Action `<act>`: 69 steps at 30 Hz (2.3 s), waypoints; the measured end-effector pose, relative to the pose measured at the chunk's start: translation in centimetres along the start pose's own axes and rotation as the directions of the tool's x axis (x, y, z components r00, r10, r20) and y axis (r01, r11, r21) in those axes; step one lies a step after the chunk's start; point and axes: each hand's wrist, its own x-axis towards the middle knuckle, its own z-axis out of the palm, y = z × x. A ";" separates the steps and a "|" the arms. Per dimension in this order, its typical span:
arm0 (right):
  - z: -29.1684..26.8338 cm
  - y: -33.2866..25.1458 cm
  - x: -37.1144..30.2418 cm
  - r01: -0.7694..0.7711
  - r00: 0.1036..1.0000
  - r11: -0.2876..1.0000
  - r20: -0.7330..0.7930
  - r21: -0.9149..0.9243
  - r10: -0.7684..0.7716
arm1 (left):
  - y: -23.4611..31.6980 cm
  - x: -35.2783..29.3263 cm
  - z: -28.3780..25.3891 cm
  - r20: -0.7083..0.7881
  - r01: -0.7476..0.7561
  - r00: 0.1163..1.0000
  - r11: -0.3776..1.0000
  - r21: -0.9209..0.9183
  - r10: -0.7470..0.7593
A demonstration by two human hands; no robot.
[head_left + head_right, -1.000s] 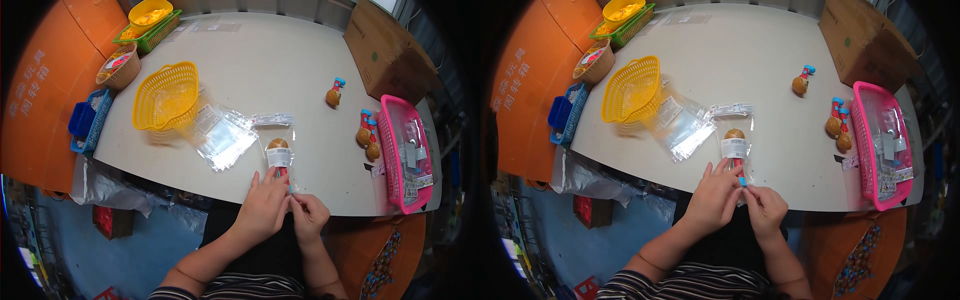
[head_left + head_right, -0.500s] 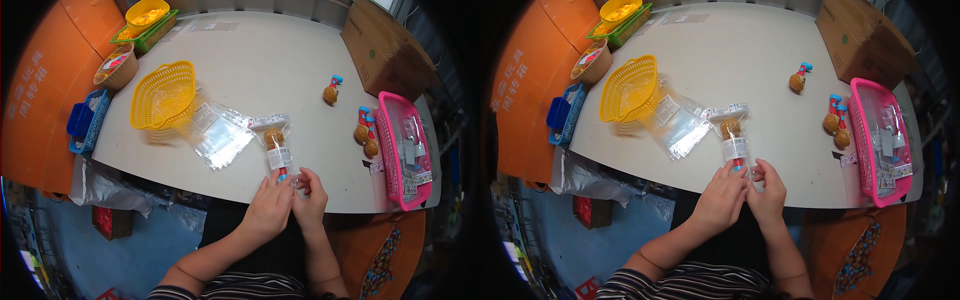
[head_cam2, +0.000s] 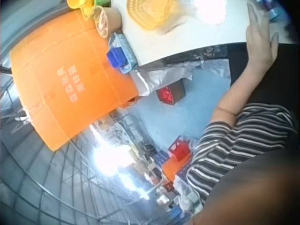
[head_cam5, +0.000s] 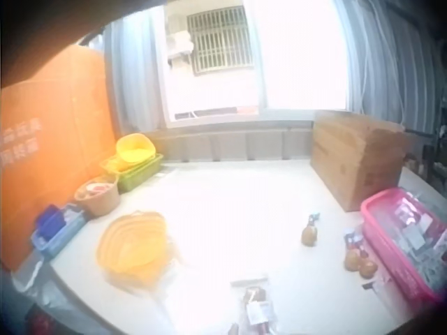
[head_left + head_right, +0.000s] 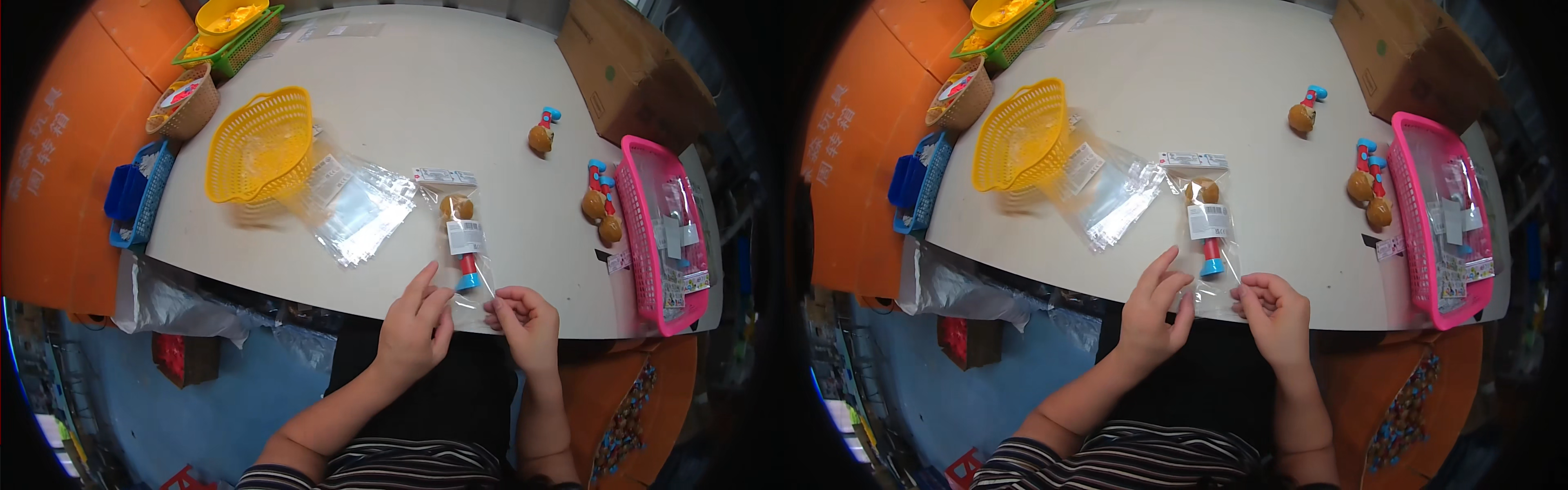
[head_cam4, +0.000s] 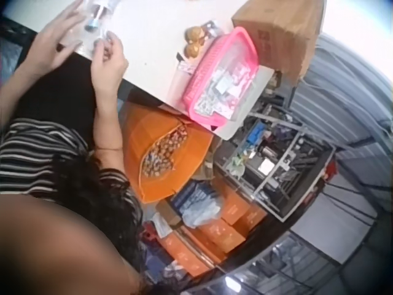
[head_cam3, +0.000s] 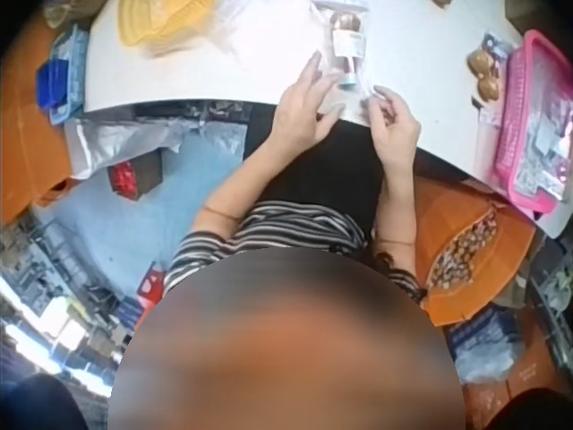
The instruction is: The person is putting small toy drums into plastic bags and sealing them with adhesive labels.
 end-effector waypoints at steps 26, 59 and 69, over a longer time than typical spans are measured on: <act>-1.2 -1.1 0.9 -0.205 0.976 0.965 0.105 0.165 0.190 | 2.2 0.4 4.0 0.077 -0.260 0.964 0.959 0.110 0.253; -1.1 -0.2 0.7 -0.192 0.980 0.965 0.095 0.181 0.177 | -16.2 17.5 -20.8 -0.361 0.414 0.905 0.667 0.620 -0.226; -1.5 -1.0 0.6 -0.220 0.965 0.964 0.177 0.149 0.193 | -1.3 5.4 -5.5 0.564 -0.380 0.778 0.922 0.072 0.277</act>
